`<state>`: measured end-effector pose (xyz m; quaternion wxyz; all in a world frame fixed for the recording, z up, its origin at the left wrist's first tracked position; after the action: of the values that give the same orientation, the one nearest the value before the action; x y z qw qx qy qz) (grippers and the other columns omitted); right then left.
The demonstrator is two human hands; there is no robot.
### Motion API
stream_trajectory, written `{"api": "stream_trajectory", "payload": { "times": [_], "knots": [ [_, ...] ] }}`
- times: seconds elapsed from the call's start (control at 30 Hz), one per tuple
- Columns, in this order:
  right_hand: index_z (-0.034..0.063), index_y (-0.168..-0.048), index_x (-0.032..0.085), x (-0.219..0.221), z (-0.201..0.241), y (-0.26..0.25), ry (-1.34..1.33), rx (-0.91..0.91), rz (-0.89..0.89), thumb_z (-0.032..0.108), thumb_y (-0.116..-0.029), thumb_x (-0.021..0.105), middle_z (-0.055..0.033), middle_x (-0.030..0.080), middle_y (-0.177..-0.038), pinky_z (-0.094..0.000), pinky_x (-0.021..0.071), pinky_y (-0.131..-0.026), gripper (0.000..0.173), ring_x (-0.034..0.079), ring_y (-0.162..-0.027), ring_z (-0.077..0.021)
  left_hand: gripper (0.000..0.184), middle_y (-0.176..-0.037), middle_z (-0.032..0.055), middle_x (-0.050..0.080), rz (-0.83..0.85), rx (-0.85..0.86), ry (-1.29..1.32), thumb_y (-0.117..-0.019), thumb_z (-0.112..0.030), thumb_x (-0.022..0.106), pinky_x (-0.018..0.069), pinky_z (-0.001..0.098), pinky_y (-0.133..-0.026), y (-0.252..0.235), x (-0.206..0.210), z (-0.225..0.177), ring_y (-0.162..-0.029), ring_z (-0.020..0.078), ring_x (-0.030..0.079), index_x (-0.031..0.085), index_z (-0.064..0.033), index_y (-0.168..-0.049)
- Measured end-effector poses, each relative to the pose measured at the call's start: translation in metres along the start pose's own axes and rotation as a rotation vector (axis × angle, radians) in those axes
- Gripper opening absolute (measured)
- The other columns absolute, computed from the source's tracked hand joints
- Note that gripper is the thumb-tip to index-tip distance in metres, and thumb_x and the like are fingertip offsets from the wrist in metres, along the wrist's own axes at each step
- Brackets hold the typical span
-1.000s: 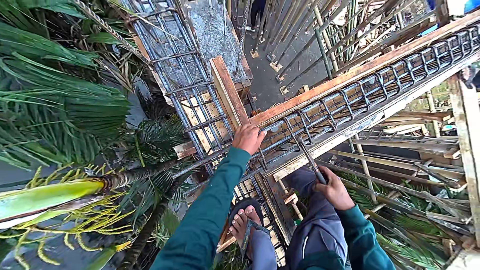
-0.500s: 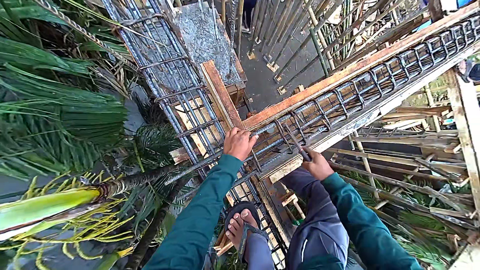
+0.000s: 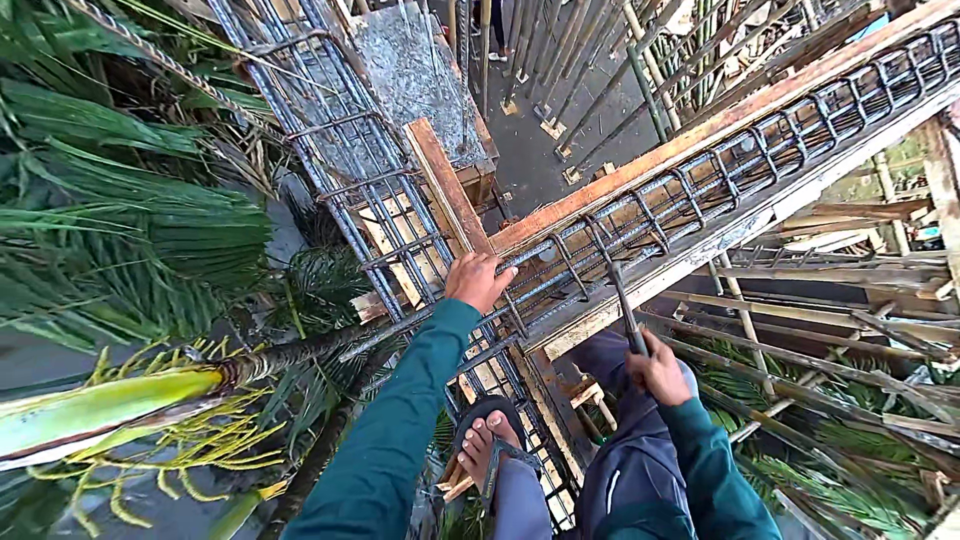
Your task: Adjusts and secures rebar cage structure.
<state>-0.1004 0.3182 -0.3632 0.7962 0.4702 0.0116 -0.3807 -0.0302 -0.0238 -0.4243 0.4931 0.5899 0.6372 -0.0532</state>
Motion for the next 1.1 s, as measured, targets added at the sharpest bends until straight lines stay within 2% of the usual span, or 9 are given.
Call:
{"api": "stream_trajectory", "payload": {
  "times": [0.13,0.3,0.37,0.47,0.57,0.67,0.8,0.9,1.1],
  "knots": [
    [0.0019,-0.134,0.057,0.005,-0.043,0.027,-0.014,0.159,0.031,0.009,-0.0810,0.063,-0.0036,0.060,-0.075,-0.0289,0.0429,-0.040,0.054,0.048,-0.045,-0.0111,0.057,-0.134,0.0159,0.067,0.091,-0.028,-0.006,-0.1073,-0.053,0.045,0.0318,0.0541,-0.119,-0.005,0.001,-0.001,-0.133,0.0318,0.058,0.065,-0.0075,-0.135],
    [0.0016,-0.140,0.053,0.019,-0.044,-0.011,0.052,0.207,0.007,0.009,-0.0839,0.063,-0.0083,0.060,-0.080,-0.0353,0.0457,-0.045,0.058,0.048,-0.049,-0.0150,0.057,-0.130,0.0165,0.069,0.072,-0.031,-0.017,-0.1061,-0.056,0.046,0.0360,0.0568,-0.114,-0.005,-0.002,0.000,-0.130,0.0346,0.059,0.068,-0.0086,-0.131],
    [0.0031,-0.141,0.051,0.027,-0.051,-0.023,0.165,0.218,0.050,0.009,-0.0835,0.062,-0.0123,0.063,-0.089,-0.0411,0.0515,-0.053,0.059,0.056,-0.057,-0.0198,0.056,-0.127,0.0176,0.070,0.058,-0.019,-0.017,-0.1060,-0.055,0.047,0.0372,0.0584,-0.113,-0.004,-0.002,0.000,-0.128,0.0360,0.060,0.069,-0.0078,-0.129],
    [0.0045,-0.139,0.058,0.020,-0.065,-0.023,0.274,0.164,0.089,0.012,-0.0775,0.070,-0.0193,0.069,-0.110,-0.0547,0.0556,-0.081,0.063,0.068,-0.090,-0.0309,0.056,-0.125,0.0188,0.070,0.052,-0.018,-0.027,-0.1065,-0.054,0.047,0.0375,0.0598,-0.112,-0.005,-0.005,-0.002,-0.126,0.0379,0.061,0.069,-0.0062,-0.127],
    [0.0054,-0.139,0.056,0.020,-0.069,-0.022,0.243,0.159,0.045,0.014,-0.0788,0.068,-0.0183,0.067,-0.110,-0.0527,0.0546,-0.079,0.062,0.066,-0.089,-0.0294,0.056,-0.124,0.0203,0.070,0.058,-0.021,-0.036,-0.1069,-0.052,0.047,0.0374,0.0613,-0.111,-0.003,-0.005,0.000,-0.126,0.0392,0.061,0.069,-0.0059,-0.128],
    [0.0046,-0.137,0.060,0.030,-0.053,-0.034,0.317,0.152,0.093,0.015,-0.0825,0.069,-0.0202,0.069,-0.115,-0.0576,0.0529,-0.093,0.056,0.068,-0.103,-0.0335,0.055,-0.121,0.0222,0.071,0.036,-0.018,-0.036,-0.1067,-0.052,0.048,0.0378,0.0628,-0.110,-0.003,-0.005,-0.001,-0.123,0.0407,0.062,0.070,-0.0049,-0.126],
    [0.0034,-0.135,0.060,0.031,-0.041,-0.071,0.379,0.119,0.070,0.014,-0.0878,0.070,-0.0240,0.071,-0.108,-0.0644,0.0528,-0.090,0.049,0.069,-0.099,-0.0409,0.057,-0.123,0.0225,0.070,0.028,-0.019,-0.037,-0.1067,-0.053,0.048,0.0361,0.0642,-0.112,-0.004,-0.006,0.000,-0.124,0.0411,0.062,0.069,-0.0047,-0.128],
    [0.0064,-0.126,0.067,0.026,-0.043,-0.104,0.563,0.021,0.121,0.019,-0.0838,0.075,-0.0226,0.073,-0.100,-0.0712,0.0539,-0.081,0.045,0.071,-0.093,-0.0435,0.058,-0.122,0.0217,0.071,0.027,-0.042,-0.048,-0.1064,-0.056,0.046,0.0364,0.0652,-0.112,-0.003,-0.004,0.003,-0.124,0.0404,0.062,0.069,-0.0067,-0.128],
    [0.0094,-0.127,0.066,0.024,-0.014,-0.104,0.816,0.091,0.206,0.022,-0.0894,0.069,-0.0226,0.071,-0.113,-0.0706,0.0514,-0.088,0.040,0.068,-0.108,-0.0440,0.056,-0.123,0.0211,0.071,0.014,-0.057,-0.052,-0.1072,-0.053,0.045,0.0369,0.0634,-0.112,-0.001,-0.004,0.002,-0.127,0.0402,0.060,0.070,-0.0072,-0.127]
  ]
}}
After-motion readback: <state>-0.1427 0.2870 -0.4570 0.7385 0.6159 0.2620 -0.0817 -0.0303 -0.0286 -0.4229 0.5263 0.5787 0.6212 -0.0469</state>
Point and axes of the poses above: each hand's wrist, its own y-axis away from the middle knuckle, its own x-axis out of the palm, z = x × y, the point moved 9 cm from there along -y, towards the middle knuckle
